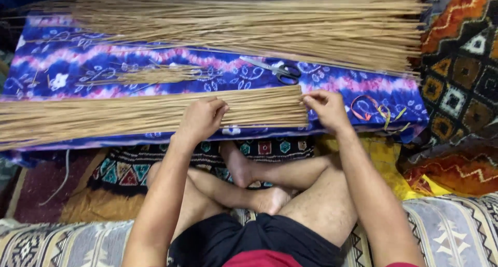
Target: The person is organizing thin bamboo strips into bundles, aligning them on a table, and cutting them to a specific length using scissors.
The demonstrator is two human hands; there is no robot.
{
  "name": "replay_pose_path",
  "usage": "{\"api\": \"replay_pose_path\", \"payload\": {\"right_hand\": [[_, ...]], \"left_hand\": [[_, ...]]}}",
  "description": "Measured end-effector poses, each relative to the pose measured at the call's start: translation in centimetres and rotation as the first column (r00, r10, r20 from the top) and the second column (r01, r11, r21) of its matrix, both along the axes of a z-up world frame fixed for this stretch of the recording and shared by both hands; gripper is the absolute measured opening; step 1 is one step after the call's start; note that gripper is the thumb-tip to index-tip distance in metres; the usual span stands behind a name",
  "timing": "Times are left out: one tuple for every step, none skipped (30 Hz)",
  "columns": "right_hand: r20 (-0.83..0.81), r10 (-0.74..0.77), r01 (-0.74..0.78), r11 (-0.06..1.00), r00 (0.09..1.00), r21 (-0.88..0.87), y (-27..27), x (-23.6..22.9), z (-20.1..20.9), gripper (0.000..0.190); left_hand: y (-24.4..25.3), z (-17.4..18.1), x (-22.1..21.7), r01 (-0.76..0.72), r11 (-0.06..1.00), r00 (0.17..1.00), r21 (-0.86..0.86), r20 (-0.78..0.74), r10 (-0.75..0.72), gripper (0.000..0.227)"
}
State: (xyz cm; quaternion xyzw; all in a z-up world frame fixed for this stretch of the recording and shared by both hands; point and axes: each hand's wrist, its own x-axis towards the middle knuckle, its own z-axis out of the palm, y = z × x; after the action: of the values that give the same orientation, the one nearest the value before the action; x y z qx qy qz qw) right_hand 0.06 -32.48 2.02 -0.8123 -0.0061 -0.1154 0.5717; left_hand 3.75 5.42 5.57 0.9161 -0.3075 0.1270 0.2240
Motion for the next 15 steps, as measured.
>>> {"api": "replay_pose_path", "payload": {"right_hand": [[0.000, -0.005, 0.005, 1.000, 1.000, -0.004, 0.8, -0.5, 0.8, 0.019], [-0.016, 0.025, -0.022, 0.984, 1.000, 0.177, 1.6, -0.9, 1.5, 0.013], [-0.027, 0.062, -0.048, 0.934, 0.998, 0.353, 2.5, -1.4, 2.1, 0.009], [-0.028, 0.062, -0.048, 0.935, 0.998, 0.351, 1.8, -0.7, 1.0, 0.009], [-0.043, 0.073, -0.047, 0.898, 0.996, 0.437, 1.1, -0.2, -0.3, 0.010], [-0.056, 0.084, -0.043, 0.854, 0.995, 0.519, 0.5, 0.3, -1.6, 0.012], [-0.061, 0.084, -0.040, 0.853, 0.995, 0.520, 0.6, 0.5, -1.5, 0.012], [-0.049, 0.085, -0.046, 0.846, 0.995, 0.532, 0.7, 0.6, -1.3, 0.014], [-0.035, 0.085, -0.053, 0.838, 0.996, 0.544, 0.7, 0.8, -1.1, 0.016], [-0.037, 0.084, -0.051, 0.837, 0.996, 0.545, 0.7, 0.9, -1.1, 0.016], [-0.047, 0.091, -0.047, 0.816, 0.995, 0.576, 0.9, 1.1, -1.0, 0.021], [-0.058, 0.097, -0.043, 0.794, 0.994, 0.606, 1.0, 1.3, -0.9, 0.025], [-0.060, 0.102, -0.045, 0.793, 0.993, 0.607, 1.3, 1.3, -1.0, 0.025], [-0.054, 0.111, -0.057, 0.801, 0.992, 0.596, 1.6, 1.3, -1.1, 0.032], [-0.048, 0.118, -0.068, 0.808, 0.992, 0.585, 1.8, 1.2, -1.2, 0.042]], "left_hand": [[-0.4, -0.2, 0.3, 0.005, 1.000, 1.000, -0.004, 0.000, -0.005, 0.010], [-0.7, -0.4, 0.6, 0.046, 0.999, 0.998, -0.028, -0.039, -0.047, 0.011], [-0.8, -0.7, 0.7, 0.080, 0.995, 0.993, -0.052, -0.079, -0.084, 0.012], [-0.9, -0.5, 0.9, 0.080, 0.995, 0.993, -0.055, -0.080, -0.084, 0.012], [-0.9, -0.3, 0.9, 0.110, 0.992, 0.988, -0.069, -0.104, -0.117, 0.012], [-0.9, -0.1, 0.9, 0.140, 0.987, 0.980, -0.084, -0.128, -0.150, 0.012], [-0.8, 0.4, 0.7, 0.139, 0.987, 0.980, -0.084, -0.133, -0.149, 0.012], [-0.7, 0.9, 0.6, 0.144, 0.985, 0.975, -0.093, -0.159, -0.157, 0.013], [-0.6, 1.5, 0.5, 0.150, 0.983, 0.969, -0.102, -0.182, -0.167, 0.014], [-0.7, 1.4, 0.6, 0.151, 0.983, 0.968, -0.101, -0.184, -0.167, 0.014], [-0.6, 1.5, 0.7, 0.154, 0.984, 0.968, -0.092, -0.183, -0.169, 0.014], [-0.5, 1.5, 0.8, 0.158, 0.984, 0.968, -0.084, -0.182, -0.171, 0.014], [-0.7, 1.5, 0.8, 0.153, 0.985, 0.969, -0.083, -0.185, -0.166, 0.014], [-0.8, 1.4, 0.9, 0.148, 0.986, 0.970, -0.079, -0.183, -0.160, 0.015], [-1.0, 1.4, 0.9, 0.145, 0.987, 0.971, -0.074, -0.181, -0.156, 0.015]]}}
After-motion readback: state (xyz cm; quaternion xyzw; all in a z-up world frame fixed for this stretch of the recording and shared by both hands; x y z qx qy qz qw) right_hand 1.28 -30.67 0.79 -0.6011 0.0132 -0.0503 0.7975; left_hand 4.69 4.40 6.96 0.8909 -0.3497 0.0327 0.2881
